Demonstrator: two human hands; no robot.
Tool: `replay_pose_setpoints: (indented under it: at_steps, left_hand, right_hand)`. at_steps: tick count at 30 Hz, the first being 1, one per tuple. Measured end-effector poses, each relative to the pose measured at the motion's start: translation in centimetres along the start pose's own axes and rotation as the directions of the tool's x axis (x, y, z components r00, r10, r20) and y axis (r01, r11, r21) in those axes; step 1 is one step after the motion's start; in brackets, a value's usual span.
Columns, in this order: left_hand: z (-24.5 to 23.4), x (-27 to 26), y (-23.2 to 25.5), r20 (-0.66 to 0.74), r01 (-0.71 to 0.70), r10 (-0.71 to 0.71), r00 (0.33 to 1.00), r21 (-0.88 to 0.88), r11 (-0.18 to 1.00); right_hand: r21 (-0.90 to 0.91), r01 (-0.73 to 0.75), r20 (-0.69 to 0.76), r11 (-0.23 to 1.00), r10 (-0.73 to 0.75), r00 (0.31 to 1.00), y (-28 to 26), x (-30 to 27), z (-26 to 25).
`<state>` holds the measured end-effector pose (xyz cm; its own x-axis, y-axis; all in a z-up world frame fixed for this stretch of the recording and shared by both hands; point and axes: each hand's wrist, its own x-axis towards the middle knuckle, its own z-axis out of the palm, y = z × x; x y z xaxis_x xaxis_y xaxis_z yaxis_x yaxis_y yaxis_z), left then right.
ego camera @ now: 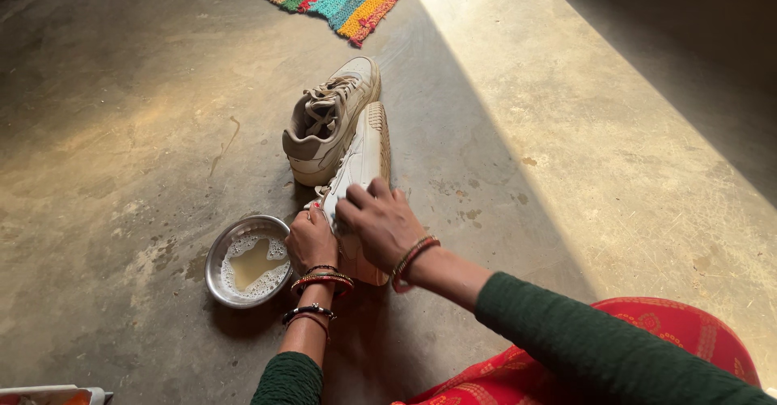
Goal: The person prepares a soapy mixture in a metal bowl using a cloth and soap. They then scrub a white sneaker with the soapy cloth, focusing on the upper fabric and laces.
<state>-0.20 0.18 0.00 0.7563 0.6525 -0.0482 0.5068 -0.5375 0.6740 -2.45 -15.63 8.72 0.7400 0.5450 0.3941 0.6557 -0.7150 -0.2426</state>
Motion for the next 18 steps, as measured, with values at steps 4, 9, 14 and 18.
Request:
replay_pose_setpoints:
  at_steps: [4, 9, 14, 18]
  left_hand:
    - [-0.6, -0.1, 0.3, -0.011, -0.013, 0.013, 1.0, -0.009, 1.0]
    - [-0.7, -0.7, 0.7, -0.006, -0.038, 0.038, 0.999, -0.014, 0.999]
    - [-1.4, -0.7, 1.5, 0.029, 0.012, -0.012, 1.0, -0.005, 1.0]
    - [-1.2, -0.9, 1.1, 0.008, 0.008, -0.008, 1.0, 0.029, 1.0]
  right_hand:
    - [0.009, 0.159, 0.035, 0.987, -0.16, 0.987, 1.5, -0.8, -0.2]
    - [-0.129, 0.018, -0.148, 0.992, -0.037, 0.988, 6.0, 6.3, 0.8]
    - [-0.149, -0.147, -0.142, 0.978, 0.126, 0.982, 5.3, 8.9, 0.4]
    - [-0.067, -0.023, -0.1, 0.998, 0.017, 0.995, 1.6, 4.3, 0.2]
